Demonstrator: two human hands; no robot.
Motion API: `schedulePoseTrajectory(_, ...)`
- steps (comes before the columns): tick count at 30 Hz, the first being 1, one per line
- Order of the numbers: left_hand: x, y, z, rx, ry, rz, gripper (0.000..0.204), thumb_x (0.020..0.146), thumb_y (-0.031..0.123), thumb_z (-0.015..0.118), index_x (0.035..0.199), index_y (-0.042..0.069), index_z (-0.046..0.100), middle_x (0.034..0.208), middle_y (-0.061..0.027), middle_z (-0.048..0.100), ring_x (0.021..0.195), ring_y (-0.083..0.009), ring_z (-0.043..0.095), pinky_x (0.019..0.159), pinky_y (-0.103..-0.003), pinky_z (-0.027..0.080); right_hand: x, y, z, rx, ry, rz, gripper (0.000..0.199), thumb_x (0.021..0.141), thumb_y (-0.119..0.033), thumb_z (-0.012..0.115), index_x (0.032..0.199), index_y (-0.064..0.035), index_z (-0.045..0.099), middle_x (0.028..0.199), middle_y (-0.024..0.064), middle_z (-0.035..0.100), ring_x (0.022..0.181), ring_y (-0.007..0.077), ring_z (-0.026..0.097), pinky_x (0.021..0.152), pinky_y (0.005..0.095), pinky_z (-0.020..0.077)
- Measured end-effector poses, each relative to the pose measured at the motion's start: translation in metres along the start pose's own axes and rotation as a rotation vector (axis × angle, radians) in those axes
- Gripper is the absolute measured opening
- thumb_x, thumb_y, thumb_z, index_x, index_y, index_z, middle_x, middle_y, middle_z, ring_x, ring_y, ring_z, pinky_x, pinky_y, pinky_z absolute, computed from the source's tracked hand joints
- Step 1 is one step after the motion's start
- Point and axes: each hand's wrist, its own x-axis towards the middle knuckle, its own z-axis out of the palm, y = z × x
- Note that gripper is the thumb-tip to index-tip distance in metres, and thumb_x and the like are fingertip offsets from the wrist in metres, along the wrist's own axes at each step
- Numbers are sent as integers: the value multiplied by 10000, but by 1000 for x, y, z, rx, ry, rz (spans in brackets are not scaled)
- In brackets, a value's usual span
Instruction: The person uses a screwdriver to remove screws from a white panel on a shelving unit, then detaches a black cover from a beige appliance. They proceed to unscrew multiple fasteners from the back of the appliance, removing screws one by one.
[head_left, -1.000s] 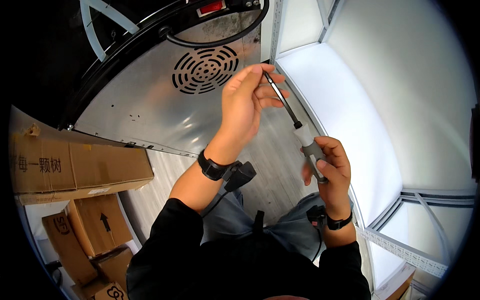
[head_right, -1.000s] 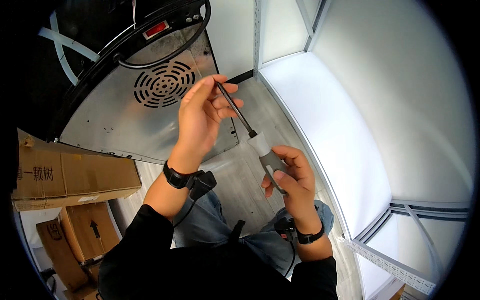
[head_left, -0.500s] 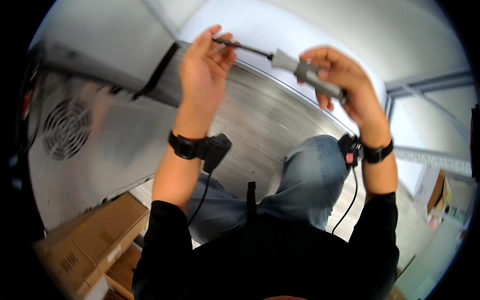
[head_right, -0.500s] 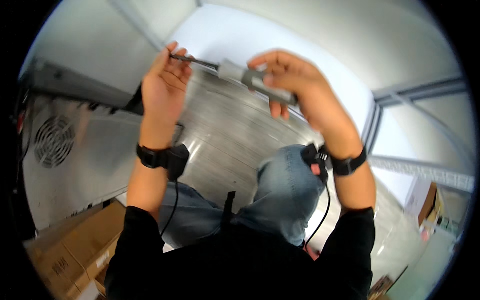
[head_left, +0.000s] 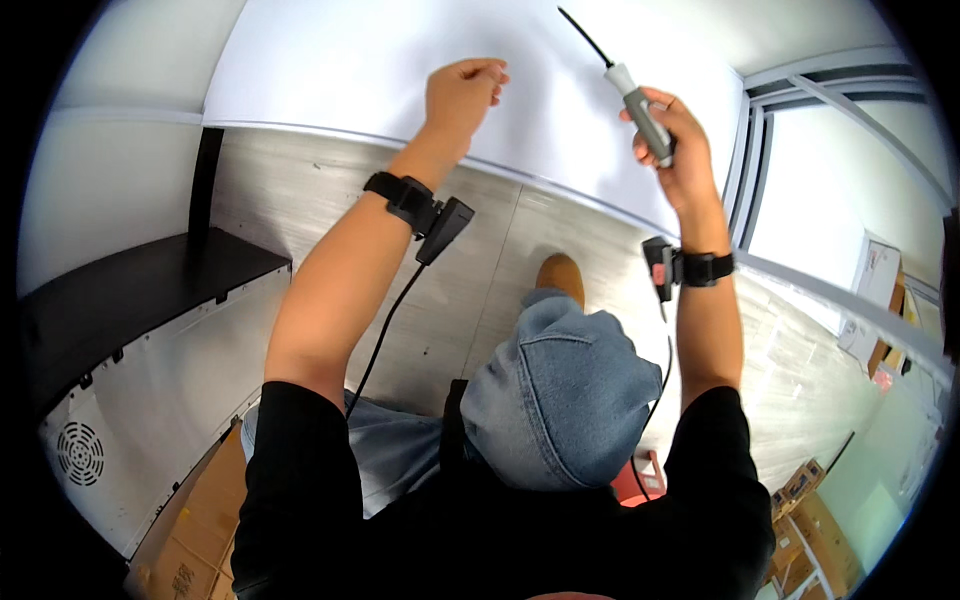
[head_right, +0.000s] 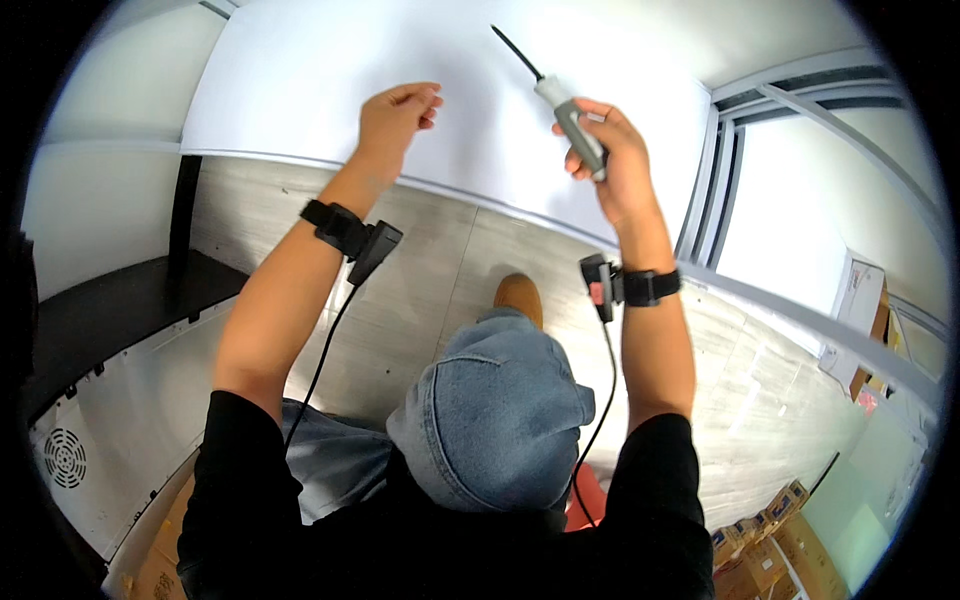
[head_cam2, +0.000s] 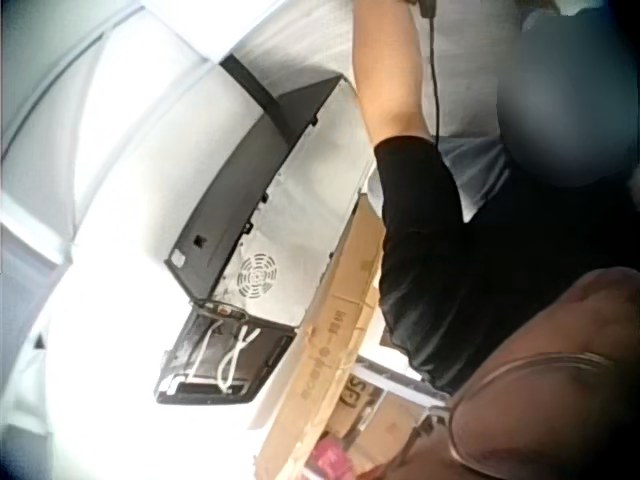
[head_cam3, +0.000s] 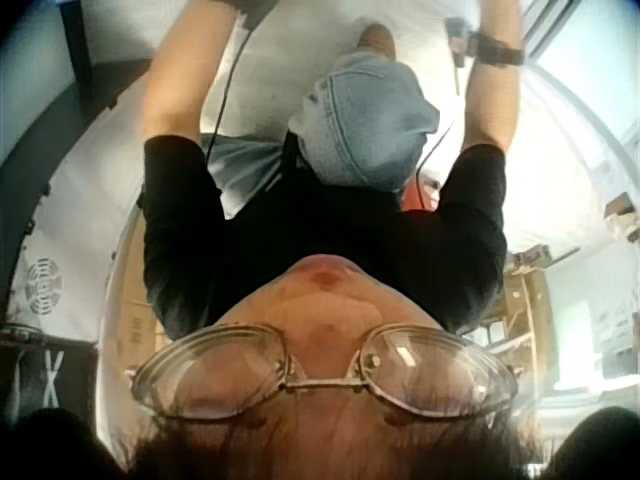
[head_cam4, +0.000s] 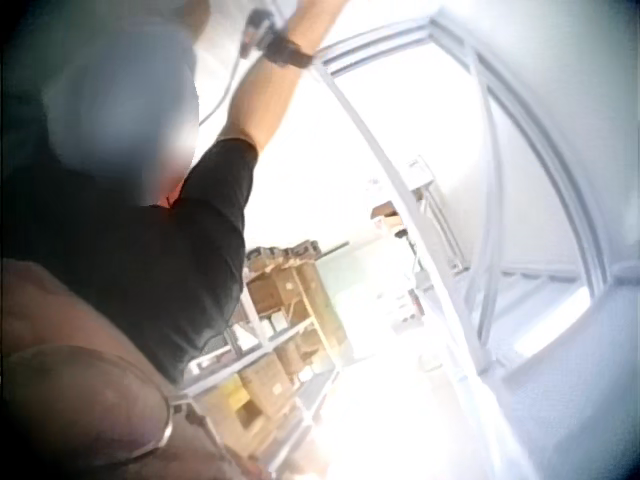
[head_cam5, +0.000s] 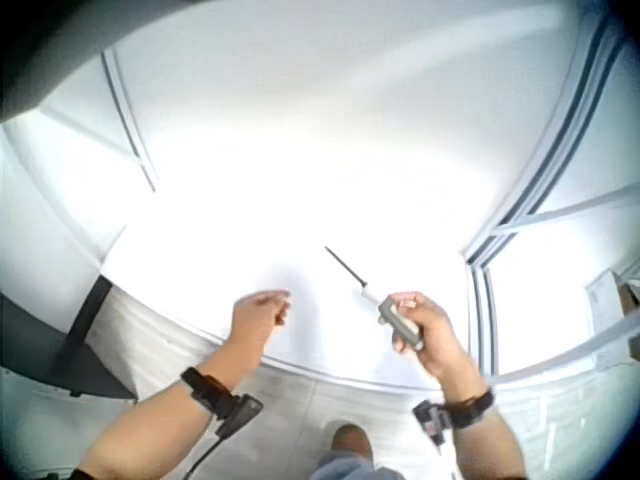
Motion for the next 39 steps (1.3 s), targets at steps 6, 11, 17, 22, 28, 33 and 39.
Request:
schedulePoseTrajectory(6,58,-28,61,339,-37,111,190,892,136,595,977,-13,676,881,-73,691,699,-114,612,662,-243,509,26,45,-28,156,125,113,309,891,-147,485,1156,11,507,909,161,653,566,152,575,508,255,438)
schedulePoseTrajectory(11,98,-57,95,614,-18,342,183,848,189,639,935,41,701,896,-73,699,728,-175,629,690,-299,506,36,62,-40,156,191,116,296,894,-135,494,1155,6,504,934,156,647,577,153,583,519,258,438)
schedulePoseTrajectory(17,143,-73,108,840,56,676,134,834,234,653,896,169,752,856,-33,666,840,-254,572,734,-360,475,50,74,-49,157,213,86,256,888,-103,523,1125,-7,537,949,150,640,575,151,582,520,258,432)
schedulePoseTrajectory(22,147,-66,110,958,37,619,132,838,230,650,905,188,755,816,-16,640,857,-255,560,733,-368,471,55,82,-51,177,234,119,260,890,-109,521,1130,-11,537,951,149,641,576,153,583,522,261,431)
schedulePoseTrajectory(28,147,-59,114,928,10,602,156,839,181,625,919,120,744,819,-88,642,862,-299,552,757,-404,472,58,87,-51,147,218,112,259,895,-119,513,1130,-14,537,964,150,646,573,149,580,527,267,434)
schedulePoseTrajectory(33,150,-65,103,870,6,560,149,857,203,635,946,146,739,842,-54,657,808,-244,600,718,-363,486,59,83,-44,146,216,113,267,895,-123,518,1139,-15,531,962,154,651,570,146,579,526,265,434)
schedulePoseTrajectory(39,139,-66,83,707,68,462,151,865,160,624,969,108,720,890,-73,686,751,-207,631,687,-302,497,54,78,-37,126,182,91,265,893,-113,517,1141,-23,531,955,157,650,566,147,575,529,265,430)
